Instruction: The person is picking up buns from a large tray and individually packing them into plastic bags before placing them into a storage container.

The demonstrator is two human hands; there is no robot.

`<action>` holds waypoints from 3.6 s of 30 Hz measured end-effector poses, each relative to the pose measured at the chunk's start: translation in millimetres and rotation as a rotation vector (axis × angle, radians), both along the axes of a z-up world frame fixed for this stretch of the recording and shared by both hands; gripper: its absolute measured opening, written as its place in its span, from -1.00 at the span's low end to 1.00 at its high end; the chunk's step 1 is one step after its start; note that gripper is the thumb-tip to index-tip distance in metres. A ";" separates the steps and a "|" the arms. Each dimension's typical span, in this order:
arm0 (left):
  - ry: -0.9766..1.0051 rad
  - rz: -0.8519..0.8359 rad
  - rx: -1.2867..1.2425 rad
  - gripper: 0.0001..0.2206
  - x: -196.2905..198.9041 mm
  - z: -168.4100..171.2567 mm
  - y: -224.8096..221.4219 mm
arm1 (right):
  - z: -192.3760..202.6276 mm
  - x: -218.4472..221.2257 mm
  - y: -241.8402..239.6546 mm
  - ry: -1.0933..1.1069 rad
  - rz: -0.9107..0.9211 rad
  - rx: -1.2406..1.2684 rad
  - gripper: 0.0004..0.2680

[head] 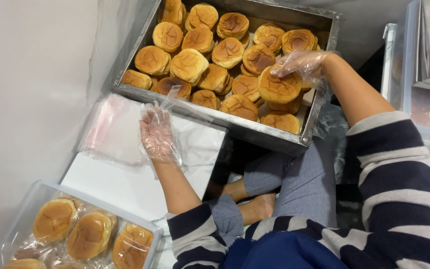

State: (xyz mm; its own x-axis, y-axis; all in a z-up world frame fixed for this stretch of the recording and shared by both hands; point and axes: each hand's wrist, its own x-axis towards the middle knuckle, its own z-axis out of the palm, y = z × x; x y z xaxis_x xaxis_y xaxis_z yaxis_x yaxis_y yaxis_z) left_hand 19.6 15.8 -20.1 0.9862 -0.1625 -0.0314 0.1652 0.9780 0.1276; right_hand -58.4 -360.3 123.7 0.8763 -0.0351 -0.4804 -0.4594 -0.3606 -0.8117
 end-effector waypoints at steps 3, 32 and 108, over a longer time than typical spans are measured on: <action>0.057 0.025 0.034 -0.83 -5.5 9.9 -2.9 | 0.4 11.8 4.1 -0.033 -0.022 -0.090 -0.75; -0.042 -0.037 -0.059 -0.72 14.1 -30.6 4.7 | -22.9 23.3 57.0 -0.479 -0.045 -0.599 -0.77; -0.185 -0.102 0.164 -0.69 -13.4 -1.8 -37.9 | -51.3 52.6 95.4 -0.212 -0.035 0.433 -0.74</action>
State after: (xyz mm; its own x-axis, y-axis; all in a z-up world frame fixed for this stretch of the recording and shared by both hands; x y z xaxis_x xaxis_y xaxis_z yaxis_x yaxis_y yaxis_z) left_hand 6.2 -22.1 -21.9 0.9563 -0.2694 0.1135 0.2215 0.9212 0.3198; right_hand -5.8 -264.9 72.5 0.9584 0.0975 -0.2683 -0.2735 0.0437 -0.9609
